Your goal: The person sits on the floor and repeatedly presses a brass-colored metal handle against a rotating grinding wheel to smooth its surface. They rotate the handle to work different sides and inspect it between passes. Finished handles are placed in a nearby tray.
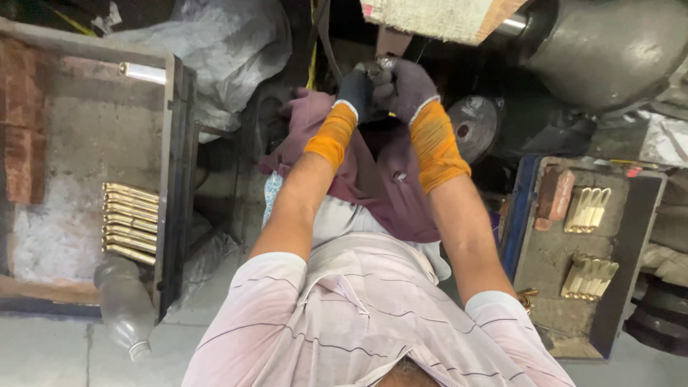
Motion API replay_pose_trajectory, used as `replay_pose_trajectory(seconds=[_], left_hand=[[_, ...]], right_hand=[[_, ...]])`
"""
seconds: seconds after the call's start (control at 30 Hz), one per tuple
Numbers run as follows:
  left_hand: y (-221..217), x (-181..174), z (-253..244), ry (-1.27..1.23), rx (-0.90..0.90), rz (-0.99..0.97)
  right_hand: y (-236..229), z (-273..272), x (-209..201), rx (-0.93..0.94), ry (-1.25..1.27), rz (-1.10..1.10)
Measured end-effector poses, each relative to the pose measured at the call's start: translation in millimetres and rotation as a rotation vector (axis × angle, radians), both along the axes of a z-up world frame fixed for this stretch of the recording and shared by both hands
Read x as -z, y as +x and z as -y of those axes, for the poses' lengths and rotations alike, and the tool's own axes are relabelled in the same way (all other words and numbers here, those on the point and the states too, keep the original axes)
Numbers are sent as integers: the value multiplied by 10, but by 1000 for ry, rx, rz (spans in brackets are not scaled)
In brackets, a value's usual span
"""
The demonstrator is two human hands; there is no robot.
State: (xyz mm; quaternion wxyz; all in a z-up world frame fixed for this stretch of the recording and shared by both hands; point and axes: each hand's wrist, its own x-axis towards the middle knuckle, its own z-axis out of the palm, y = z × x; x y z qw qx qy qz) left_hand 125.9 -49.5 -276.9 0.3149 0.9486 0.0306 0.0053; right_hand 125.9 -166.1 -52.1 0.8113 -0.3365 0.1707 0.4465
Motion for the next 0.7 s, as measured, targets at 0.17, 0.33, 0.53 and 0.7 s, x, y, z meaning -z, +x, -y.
replay_pose_trajectory(seconds=[0.17,0.33,0.53,0.7], left_hand=[[-352,-547,-271,-1152,-154,-242],[-774,-1583,-446,-1999,-116,-532],[-1163,-2447,-548,-1575,438,-3],[-1363,-2694,-563,-1515,258,-275]], right_hand=[[-524,15,-302,69,-107,23],[-1372,396,-1021,-244,-366,693],[-1764,515,-1467,-351,-539,989],[-1838,666,-1381,-362,-566,869]])
